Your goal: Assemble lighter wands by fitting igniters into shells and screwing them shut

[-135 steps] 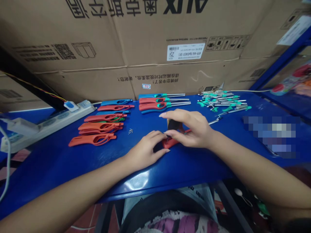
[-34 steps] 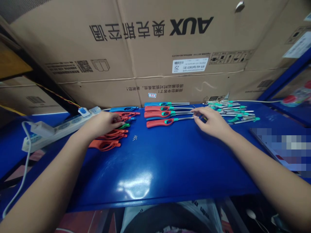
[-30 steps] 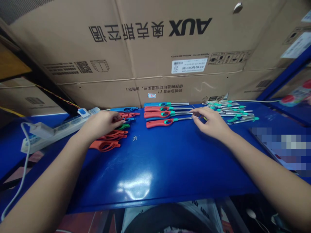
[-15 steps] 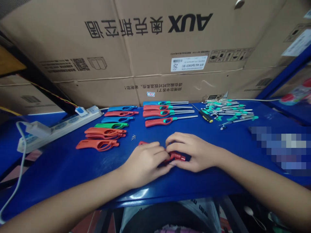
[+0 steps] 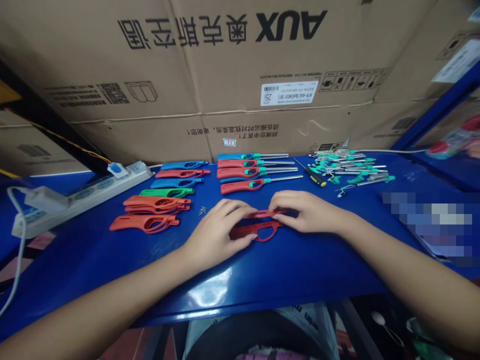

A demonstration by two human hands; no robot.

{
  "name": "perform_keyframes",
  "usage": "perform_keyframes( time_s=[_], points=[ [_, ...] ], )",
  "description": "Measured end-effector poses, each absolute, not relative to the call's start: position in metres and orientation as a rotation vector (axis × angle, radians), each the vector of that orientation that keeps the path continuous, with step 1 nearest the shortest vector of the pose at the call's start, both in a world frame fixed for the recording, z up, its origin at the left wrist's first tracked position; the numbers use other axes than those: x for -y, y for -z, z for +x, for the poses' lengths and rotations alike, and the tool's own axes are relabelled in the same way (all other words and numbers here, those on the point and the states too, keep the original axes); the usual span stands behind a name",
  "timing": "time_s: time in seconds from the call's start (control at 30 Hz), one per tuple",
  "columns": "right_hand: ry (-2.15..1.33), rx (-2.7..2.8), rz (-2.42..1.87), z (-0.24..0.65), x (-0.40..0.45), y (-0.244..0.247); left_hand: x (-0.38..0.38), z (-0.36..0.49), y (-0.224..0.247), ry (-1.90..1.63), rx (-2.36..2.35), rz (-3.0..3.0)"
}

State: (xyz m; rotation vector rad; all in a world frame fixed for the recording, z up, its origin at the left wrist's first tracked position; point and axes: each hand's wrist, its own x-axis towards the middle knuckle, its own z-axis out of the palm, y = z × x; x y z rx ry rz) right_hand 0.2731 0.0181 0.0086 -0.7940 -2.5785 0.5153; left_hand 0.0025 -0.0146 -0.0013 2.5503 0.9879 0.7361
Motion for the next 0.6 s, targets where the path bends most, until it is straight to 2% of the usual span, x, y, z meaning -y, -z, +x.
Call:
perform_keyframes(
  time_s=[0.17, 0.37, 0.6],
  points=[
    [-0.399, 2.540, -0.918, 0.289, -0.030, -0.008, 0.004, -0.009, -0.007, -0.518, -1.224, 2.463],
    [-0.266, 2.552, -1.026, 0.294, -0.035, -0.005, 0.001, -0.022, -0.022, -0.219, -1.277, 2.425],
    [-0.378, 2.415, -1.315, 0.301, -0.037, -0.011, 0.001, -0.023, -0.020, -0.209, -1.248, 2.450]
  ],
)
